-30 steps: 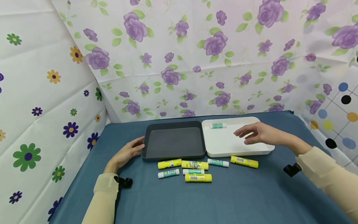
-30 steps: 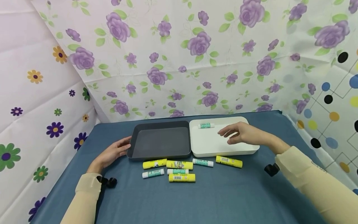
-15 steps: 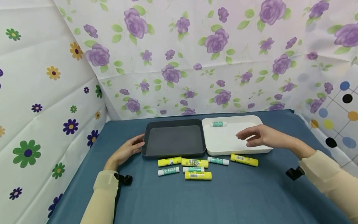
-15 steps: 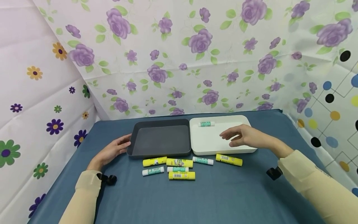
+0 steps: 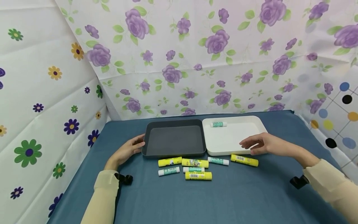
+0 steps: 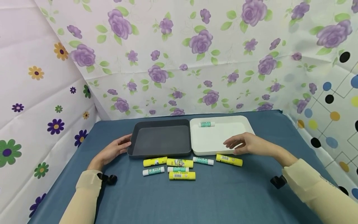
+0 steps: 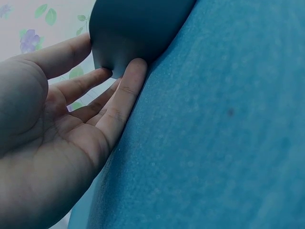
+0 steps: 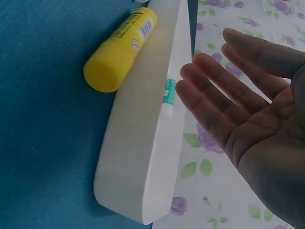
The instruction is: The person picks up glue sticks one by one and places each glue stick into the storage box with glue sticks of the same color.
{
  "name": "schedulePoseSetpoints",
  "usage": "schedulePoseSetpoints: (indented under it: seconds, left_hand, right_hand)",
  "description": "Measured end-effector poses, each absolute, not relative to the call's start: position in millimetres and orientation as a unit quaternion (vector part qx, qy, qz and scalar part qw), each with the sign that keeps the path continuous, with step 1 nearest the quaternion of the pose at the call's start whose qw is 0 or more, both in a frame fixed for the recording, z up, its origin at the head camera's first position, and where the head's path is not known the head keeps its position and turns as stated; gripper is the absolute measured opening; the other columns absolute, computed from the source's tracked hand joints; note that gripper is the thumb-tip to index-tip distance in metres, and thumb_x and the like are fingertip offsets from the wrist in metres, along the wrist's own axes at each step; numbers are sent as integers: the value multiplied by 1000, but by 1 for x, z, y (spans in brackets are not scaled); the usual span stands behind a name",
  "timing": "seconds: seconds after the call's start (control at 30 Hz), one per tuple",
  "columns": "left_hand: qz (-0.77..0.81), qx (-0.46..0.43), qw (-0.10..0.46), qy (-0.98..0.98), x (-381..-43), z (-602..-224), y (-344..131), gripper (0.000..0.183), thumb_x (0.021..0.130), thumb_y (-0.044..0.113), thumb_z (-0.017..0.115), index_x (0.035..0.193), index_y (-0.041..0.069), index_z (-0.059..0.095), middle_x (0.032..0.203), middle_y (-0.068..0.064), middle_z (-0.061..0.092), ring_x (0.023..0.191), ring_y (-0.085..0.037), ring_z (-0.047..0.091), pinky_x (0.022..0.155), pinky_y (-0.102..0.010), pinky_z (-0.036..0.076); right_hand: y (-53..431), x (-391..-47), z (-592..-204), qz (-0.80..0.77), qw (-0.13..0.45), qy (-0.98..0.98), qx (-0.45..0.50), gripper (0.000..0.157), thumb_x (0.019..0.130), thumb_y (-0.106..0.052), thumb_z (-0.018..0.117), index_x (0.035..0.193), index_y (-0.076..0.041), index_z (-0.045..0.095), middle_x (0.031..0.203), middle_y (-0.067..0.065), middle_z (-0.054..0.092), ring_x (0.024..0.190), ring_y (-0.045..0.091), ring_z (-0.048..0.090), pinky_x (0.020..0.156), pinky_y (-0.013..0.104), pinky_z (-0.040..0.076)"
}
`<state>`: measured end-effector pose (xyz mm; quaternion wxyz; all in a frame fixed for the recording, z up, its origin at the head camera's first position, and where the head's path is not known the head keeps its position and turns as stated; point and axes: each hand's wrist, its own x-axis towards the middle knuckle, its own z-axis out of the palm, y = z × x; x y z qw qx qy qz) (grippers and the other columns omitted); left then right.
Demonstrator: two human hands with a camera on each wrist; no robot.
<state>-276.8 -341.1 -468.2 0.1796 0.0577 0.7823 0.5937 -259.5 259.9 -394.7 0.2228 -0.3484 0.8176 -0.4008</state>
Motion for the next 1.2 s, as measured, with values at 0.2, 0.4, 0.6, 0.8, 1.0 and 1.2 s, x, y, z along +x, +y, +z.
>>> schedulePoseSetpoints:
  seconds: [0.2, 0.4, 0.6, 0.8, 1.0, 1.2]
  left_hand:
    - [594, 59, 185, 781, -276, -471, -341, 63, 104, 28, 53, 158, 17, 22, 155, -13, 30, 140, -34, 33, 112, -54, 32]
    - [595, 61, 178, 782, -279, -471, -339, 64, 103, 30, 54, 157, 18, 24, 154, -13, 31, 139, -33, 34, 111, -54, 33]
    - [593, 55, 181, 783, -279, -473, -341, 63, 103, 29, 54, 157, 18, 24, 154, -12, 31, 140, -32, 34, 112, -54, 33]
    - [595, 69, 180, 780, -280, -473, -340, 63, 103, 28, 53, 158, 15, 23, 154, -15, 31, 139, -34, 34, 111, -54, 33]
    - [596, 67, 181, 779, -281, -473, -341, 62, 104, 27, 52, 158, 15, 23, 154, -14, 30, 139, -34, 33, 111, -54, 33]
    - [592, 56, 175, 785, -279, -472, -342, 64, 102, 31, 55, 157, 18, 25, 153, -12, 32, 139, -32, 34, 111, -54, 34]
  right_hand:
    - [263, -252, -402, -419, 240, 807, -340, 42, 99, -11, 60, 139, -1, 52, 130, 20, 58, 117, 30, 59, 89, 28, 54]
    - [266, -249, -408, -421, 233, 807, -344, 41, 99, -12, 59, 139, -3, 54, 131, 20, 58, 118, 32, 57, 90, 26, 53]
    - [269, -244, -415, -431, 246, 801, -335, 43, 99, -13, 60, 140, -3, 52, 135, 26, 54, 121, 29, 56, 91, 26, 53]
    - [268, -240, -422, -410, 242, 817, -325, 43, 98, -14, 62, 139, -4, 54, 136, 25, 54, 123, 31, 55, 87, 27, 55]
    - [265, -238, -423, -375, 220, 840, -325, 45, 95, -21, 66, 138, -10, 57, 137, 17, 56, 124, 33, 54, 87, 25, 54]
    - [261, -235, -422, -365, 217, 846, -323, 45, 94, -24, 67, 137, -13, 59, 136, 11, 58, 124, 31, 54, 88, 28, 53]
